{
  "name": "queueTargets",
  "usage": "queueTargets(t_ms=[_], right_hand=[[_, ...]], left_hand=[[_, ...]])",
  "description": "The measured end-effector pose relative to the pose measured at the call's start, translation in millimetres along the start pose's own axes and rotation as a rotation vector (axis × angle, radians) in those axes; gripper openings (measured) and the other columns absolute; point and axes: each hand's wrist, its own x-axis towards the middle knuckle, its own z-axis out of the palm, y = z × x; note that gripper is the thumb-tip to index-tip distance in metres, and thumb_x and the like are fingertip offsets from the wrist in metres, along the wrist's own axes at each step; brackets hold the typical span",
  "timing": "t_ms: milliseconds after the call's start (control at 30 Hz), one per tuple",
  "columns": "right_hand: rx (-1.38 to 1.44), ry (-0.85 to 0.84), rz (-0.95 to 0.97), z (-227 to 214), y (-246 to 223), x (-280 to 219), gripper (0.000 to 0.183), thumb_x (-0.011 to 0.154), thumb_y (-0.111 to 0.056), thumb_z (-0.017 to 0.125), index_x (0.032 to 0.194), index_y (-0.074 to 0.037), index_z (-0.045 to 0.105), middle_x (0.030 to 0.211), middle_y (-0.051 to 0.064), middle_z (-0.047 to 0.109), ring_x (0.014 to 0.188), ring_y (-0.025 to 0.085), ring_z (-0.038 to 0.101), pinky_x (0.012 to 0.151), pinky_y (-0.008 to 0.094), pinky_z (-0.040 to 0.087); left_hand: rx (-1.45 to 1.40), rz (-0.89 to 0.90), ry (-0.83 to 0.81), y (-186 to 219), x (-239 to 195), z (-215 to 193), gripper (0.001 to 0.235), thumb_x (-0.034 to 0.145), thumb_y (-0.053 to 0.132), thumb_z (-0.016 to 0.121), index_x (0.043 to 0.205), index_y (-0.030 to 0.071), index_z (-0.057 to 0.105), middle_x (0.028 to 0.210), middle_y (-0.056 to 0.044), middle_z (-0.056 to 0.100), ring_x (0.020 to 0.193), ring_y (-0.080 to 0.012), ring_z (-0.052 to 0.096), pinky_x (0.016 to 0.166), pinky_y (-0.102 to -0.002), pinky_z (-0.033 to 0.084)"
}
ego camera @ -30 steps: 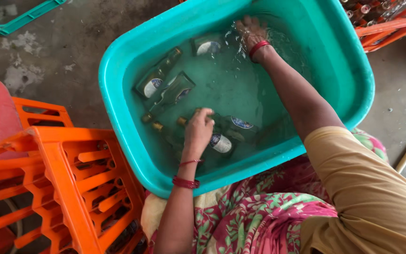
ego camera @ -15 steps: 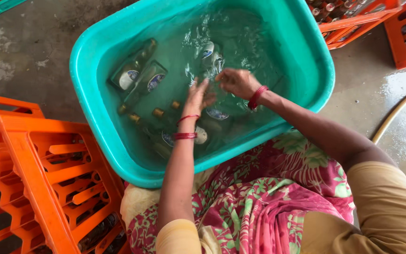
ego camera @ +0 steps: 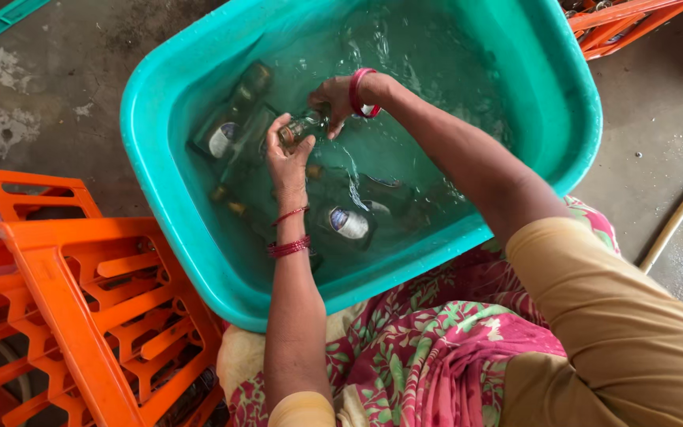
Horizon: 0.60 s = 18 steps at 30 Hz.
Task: The person washes glass bottles by hand in a teal basin filled with water. They repeatedly submerge, rinse, and shake each bottle, then place the cleaned bottles into an orange crate beside the basin.
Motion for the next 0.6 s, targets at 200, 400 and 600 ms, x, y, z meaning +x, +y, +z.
queueTargets(t_ms=[200, 400, 600], right_hand=[[-0.261, 0.564, -0.034, 60, -24, -33, 0.056, 0.074, -0.031, 0.087, 0.113, -0.002, 0.059, 0.113, 0.017, 0.063, 0.104, 0.039, 0.064, 0.082, 0.049, 0.055], [-0.114, 0.576, -0.093, 44, -25, -55, 0.039, 0.081, -0.018, 0.078, 0.113, -0.004, 0.062, 0.113, 0.017, 0.065, 0.109, 0.039, 0.063, 0.092, 0.051, 0.052], [-0.283, 0.404, 0.054, 51, -25, -55, 0.033, 0.085, -0.016, 0.070, 0.115, -0.006, 0.061, 0.115, 0.018, 0.066, 0.111, 0.040, 0.063, 0.094, 0.051, 0.052]], left_hand=[[-0.164, -0.208, 0.235, -28, -2, 13, 0.056, 0.088, -0.001, 0.078, 0.135, 0.009, 0.050, 0.108, -0.006, 0.063, 0.090, -0.0146, 0.061, 0.074, -0.028, 0.053], [-0.221, -0.075, 0.010, -19, 6, 15, 0.045, 0.085, -0.004, 0.078, 0.120, 0.007, 0.054, 0.118, -0.003, 0.069, 0.096, -0.0105, 0.064, 0.083, -0.026, 0.058], [0.794, 0.247, -0.156, 26, -7, 24, 0.043, 0.077, -0.001, 0.086, 0.112, 0.010, 0.063, 0.103, -0.007, 0.065, 0.090, -0.0252, 0.063, 0.077, -0.038, 0.054]])
